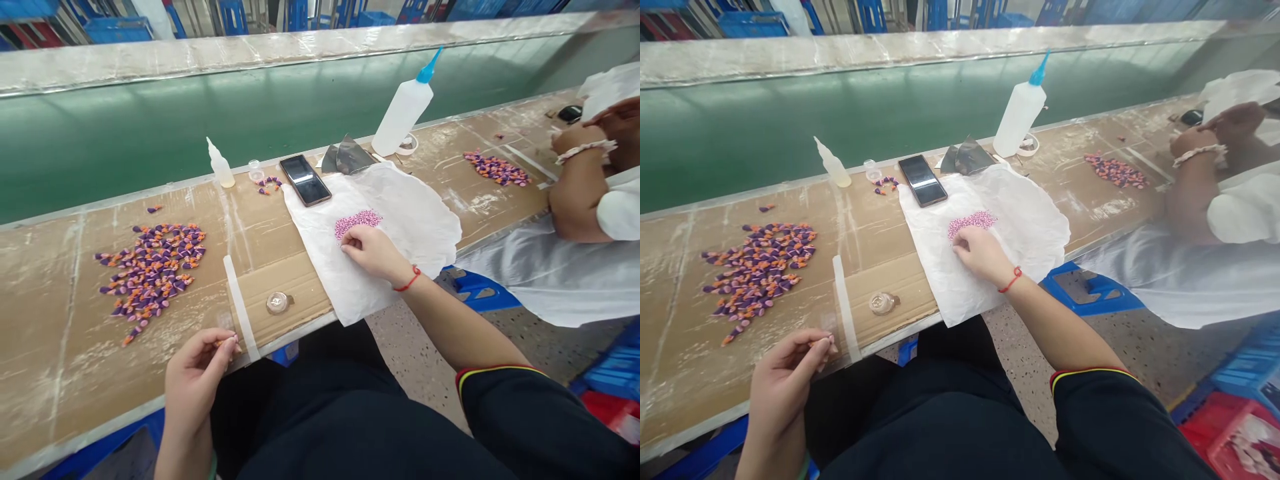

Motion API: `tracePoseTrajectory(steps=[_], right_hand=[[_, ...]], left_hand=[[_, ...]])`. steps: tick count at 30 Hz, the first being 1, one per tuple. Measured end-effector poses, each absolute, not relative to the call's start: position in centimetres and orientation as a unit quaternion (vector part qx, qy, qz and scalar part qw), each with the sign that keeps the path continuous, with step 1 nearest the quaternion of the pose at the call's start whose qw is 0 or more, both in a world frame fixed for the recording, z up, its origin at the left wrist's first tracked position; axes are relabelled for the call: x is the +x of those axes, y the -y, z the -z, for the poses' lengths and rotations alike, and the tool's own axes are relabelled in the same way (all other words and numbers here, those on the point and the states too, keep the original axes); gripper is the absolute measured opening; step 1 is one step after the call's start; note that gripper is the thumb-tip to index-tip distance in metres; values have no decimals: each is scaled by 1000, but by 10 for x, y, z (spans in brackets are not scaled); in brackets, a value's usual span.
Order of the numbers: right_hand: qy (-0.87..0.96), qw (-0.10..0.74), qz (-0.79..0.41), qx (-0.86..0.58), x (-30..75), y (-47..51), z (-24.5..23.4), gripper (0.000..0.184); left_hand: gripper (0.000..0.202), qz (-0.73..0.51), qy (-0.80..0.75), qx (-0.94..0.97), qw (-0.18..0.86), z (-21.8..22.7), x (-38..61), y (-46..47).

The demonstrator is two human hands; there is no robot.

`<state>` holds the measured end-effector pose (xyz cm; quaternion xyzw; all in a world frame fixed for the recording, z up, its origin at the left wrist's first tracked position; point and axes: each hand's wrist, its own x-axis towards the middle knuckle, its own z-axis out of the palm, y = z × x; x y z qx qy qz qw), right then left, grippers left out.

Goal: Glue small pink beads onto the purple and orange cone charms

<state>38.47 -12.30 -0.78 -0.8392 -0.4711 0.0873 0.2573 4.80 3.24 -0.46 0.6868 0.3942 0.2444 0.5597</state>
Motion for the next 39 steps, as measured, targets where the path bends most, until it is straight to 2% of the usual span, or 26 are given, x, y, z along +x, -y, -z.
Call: tracePoseTrajectory(steps=[11,16,22,27,39], right_hand=[[552,167,-33,-816,381,116,14,11],[597,189,-28,-779,364,123,0,13],[719,261,-14,-644,312,131,-56,14],[765,249,16,-594,288,130,-82,17],[790,195,37,-580,275,132,-85,20]], left_hand=[[8,-285,-347,686,572,2,50,-28],[10,-265,-297,736,548,-22,68,-8],[13,-213,-205,808,509,-57,116,16],[13,-195,-201,782,557,-64,130,23],[13,-229,-210,747,588,-59,125,30]])
